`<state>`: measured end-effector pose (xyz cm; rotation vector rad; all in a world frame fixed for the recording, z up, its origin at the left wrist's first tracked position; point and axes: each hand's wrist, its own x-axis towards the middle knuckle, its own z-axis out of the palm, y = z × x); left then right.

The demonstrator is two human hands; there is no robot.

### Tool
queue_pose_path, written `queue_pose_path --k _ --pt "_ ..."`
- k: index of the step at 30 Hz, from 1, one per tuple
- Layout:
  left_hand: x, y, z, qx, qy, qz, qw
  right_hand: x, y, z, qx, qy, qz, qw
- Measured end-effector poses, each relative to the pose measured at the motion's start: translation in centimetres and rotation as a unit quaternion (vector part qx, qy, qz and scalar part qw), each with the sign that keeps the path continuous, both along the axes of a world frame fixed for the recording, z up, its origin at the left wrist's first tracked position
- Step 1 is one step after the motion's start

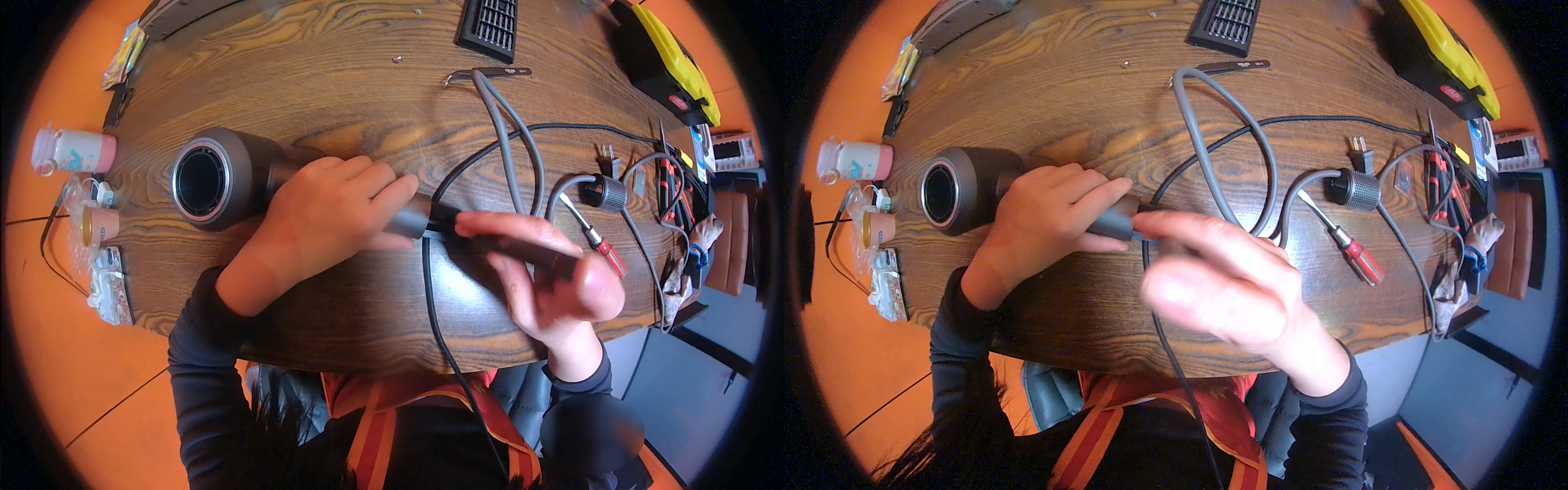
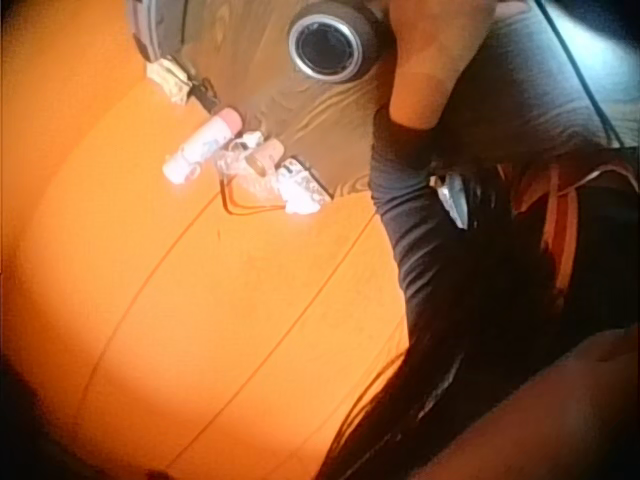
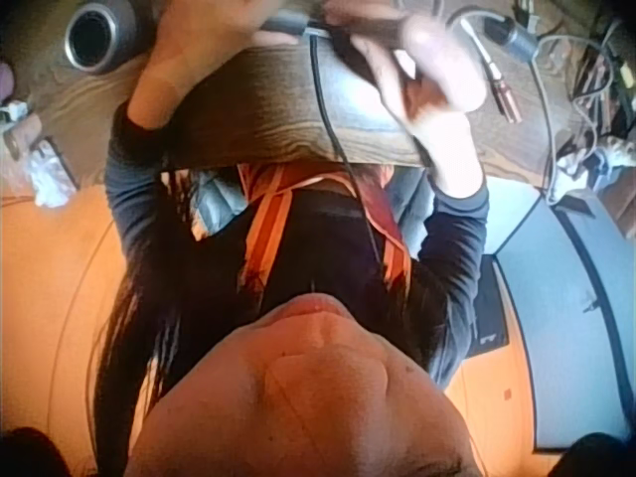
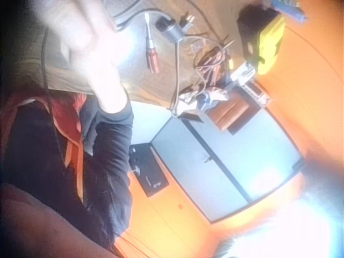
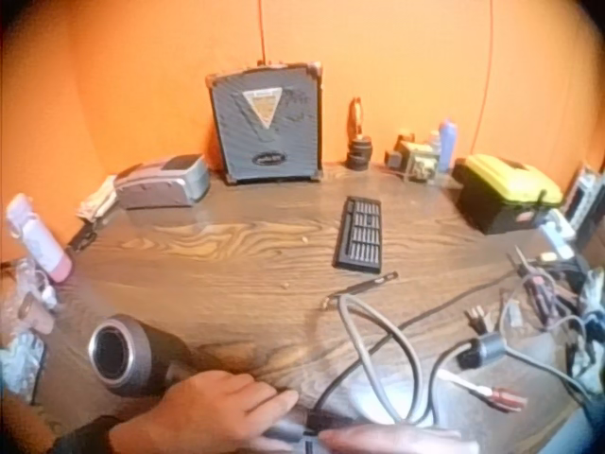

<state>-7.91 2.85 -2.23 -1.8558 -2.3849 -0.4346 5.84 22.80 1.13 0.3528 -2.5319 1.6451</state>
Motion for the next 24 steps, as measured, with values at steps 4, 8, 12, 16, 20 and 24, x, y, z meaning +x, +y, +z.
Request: queue_pose_path --k 4,8,12,16,20,24 --pt "0.0 -0.1 -0.2 0.023 0.006 -0.004 1.0 0.3 0.2 0.1 -0.226 -0.156 -0.046 0.96" --pt "0.1 -0.1 -0.3 0.016 0.012 0.001 1.0 -0.1 0.5 -0.4 -0.157 -0.061 -0.03 0.985" --pt "0.1 -0.1 -0.3 0.015 0.02 0.0 1.0 -0.1 -0.1 -1.2 -0.007 0.176 -0.038 0.984" --pt "0.1 0.0 -0.3 0.021 0.039 -0.002 0.999 -0.3 -0.8 -2.1 -0.01 0.257 -0.073 0.964" --pt "0.2 0.0 -0.4 0.029 0.08 0.006 0.996 -1.1 -0.1 -2.5 -0.103 0.245 -0.053 0.963" --pt "0.5 -0.6 -0.8 0.051 0.124 0.026 0.991 -1.2 1.1 -2.3 -0.155 0.294 -0.167 0.928"
